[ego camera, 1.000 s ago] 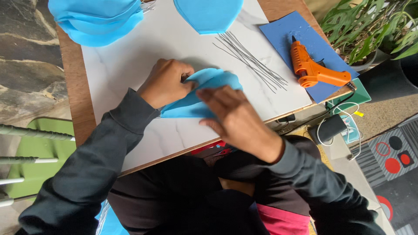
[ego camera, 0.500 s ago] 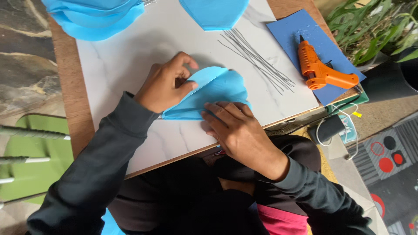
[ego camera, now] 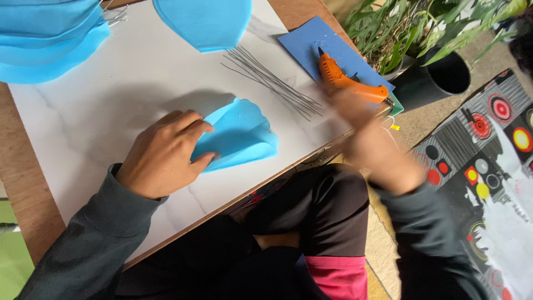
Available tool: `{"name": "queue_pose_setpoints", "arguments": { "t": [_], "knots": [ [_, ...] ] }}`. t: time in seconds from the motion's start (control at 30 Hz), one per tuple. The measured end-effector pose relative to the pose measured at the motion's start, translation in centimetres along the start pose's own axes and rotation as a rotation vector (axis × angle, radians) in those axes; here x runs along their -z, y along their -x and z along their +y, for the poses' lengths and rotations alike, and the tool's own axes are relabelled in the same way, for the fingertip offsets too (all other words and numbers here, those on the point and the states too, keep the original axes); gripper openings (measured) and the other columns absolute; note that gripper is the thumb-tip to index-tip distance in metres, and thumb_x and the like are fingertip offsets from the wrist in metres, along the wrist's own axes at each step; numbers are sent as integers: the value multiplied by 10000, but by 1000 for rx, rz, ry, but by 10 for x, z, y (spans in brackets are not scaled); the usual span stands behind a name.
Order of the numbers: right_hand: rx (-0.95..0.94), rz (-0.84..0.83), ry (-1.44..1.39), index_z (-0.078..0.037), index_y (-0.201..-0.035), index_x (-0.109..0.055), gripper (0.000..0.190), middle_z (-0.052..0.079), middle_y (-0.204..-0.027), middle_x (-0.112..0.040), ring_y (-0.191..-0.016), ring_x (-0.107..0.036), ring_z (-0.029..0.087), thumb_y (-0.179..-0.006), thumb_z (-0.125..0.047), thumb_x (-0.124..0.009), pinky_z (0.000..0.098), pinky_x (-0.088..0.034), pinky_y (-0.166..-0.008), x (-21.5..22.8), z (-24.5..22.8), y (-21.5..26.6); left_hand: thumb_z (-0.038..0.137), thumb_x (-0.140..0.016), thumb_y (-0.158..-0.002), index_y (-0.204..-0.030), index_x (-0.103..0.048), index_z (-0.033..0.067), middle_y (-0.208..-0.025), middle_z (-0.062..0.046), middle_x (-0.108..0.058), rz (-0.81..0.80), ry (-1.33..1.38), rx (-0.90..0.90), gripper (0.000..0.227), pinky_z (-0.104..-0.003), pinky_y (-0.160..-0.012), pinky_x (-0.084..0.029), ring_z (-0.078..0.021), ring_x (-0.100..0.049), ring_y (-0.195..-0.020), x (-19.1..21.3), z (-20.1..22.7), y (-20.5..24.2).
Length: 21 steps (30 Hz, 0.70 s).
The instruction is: The person applies hot glue to blue foam petal shapes and presses them by hand to attach wire stems.
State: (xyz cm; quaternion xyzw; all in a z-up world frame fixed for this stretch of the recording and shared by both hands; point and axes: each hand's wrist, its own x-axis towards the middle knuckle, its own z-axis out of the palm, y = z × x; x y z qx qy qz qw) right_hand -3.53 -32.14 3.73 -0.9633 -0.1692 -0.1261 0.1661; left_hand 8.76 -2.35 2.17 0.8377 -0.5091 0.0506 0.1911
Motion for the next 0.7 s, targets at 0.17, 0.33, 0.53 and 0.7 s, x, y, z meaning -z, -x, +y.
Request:
{"name": "queue_pose_setpoints", "arguments": {
  "t": [0.17, 0.33, 0.53, 0.7],
  "knots": [
    [-156, -125, 145, 87, -1243, -372, 631, 245, -1307, -355, -1214, -362, 385, -637, 105, -547, 461, -314, -1007, 42, 36, -11, 268, -707, -675, -1033, -535, 25, -928, -79, -518, 21, -17, -52, 466, -422, -691, -466, -287, -529, -817, -11, -11, 9],
    [-204, -246, 245, 76, -1279, -354, 723, 221, -1291, -419, -1049, -498, 373, -602, -20, -588, 451, -440, -814, 23, 75, -8, 242, -723, -632, -1053, -496, 32, -914, -89, -500, -8, -11, -49, 522, -410, -760, -443, -280, -496, -881, -10, -11, 10],
    [-117, -103, 306, 57, -1157, -518, 600, 197, -1083, -526, -918, -556, 350, -560, 11, -548, 419, -493, -730, 10, 83, -7, 263, -757, -626, -968, -478, 86, -873, -61, -448, 5, -79, 25, 475, -435, -569, -469, -285, -527, -775, -10, -4, 13],
    [-181, 69, 313, -3, -1124, -523, 508, 143, -1085, -480, -753, -567, 303, -618, 4, -575, 426, -471, -597, 4, 84, -1, 251, -746, -662, -986, -548, 36, -880, -56, -483, 23, -74, 44, 436, -424, -576, -490, -280, -556, -729, -17, -6, 16]
  ]
}}
